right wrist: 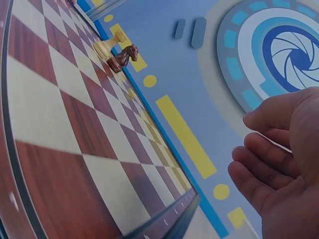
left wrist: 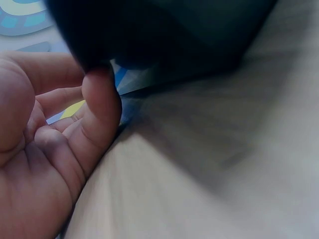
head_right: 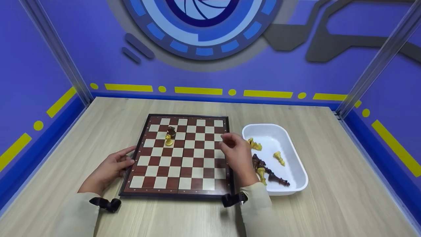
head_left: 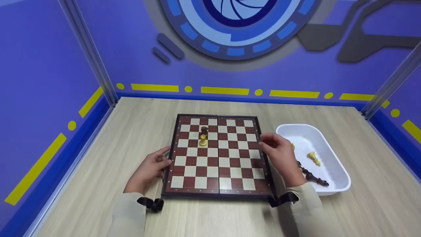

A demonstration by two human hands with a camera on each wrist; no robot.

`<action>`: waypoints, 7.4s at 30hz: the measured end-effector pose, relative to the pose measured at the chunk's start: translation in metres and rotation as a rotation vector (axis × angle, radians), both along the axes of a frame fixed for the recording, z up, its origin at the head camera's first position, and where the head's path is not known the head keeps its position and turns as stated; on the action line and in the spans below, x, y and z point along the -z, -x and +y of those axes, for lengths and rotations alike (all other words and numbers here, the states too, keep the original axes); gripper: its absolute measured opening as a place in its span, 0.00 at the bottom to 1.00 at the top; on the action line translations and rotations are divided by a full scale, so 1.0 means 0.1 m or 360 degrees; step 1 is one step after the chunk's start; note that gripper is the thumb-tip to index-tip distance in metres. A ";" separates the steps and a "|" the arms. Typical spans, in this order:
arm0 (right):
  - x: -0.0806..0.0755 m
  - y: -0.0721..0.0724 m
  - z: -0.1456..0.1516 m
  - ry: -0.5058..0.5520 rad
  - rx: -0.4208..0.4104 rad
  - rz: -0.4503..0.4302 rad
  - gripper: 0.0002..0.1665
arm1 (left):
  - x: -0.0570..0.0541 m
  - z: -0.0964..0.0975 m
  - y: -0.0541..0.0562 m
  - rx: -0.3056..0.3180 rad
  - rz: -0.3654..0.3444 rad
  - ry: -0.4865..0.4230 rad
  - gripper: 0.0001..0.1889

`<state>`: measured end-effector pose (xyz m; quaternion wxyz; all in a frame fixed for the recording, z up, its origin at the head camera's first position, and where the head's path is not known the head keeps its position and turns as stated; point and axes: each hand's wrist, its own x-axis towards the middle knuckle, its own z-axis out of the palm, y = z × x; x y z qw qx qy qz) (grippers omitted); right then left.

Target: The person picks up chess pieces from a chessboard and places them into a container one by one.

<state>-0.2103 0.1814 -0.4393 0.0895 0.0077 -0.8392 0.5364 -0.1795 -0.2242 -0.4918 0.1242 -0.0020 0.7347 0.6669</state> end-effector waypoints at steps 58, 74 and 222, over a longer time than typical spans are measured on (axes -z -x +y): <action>0.18 0.19 -0.89 0.0070 -0.0251 -0.0044 0.17 | 0.03 -0.03 0.01 0.0048 0.0024 -0.0034 0.34; 0.17 0.25 -1.12 0.0104 -0.0331 -0.0037 0.17 | 0.03 -0.04 0.03 0.0027 -0.0001 0.0006 0.33; -0.14 0.07 0.11 -0.0193 -0.0181 0.0069 0.18 | 0.00 -0.02 0.01 0.0031 -0.0008 -0.0010 0.34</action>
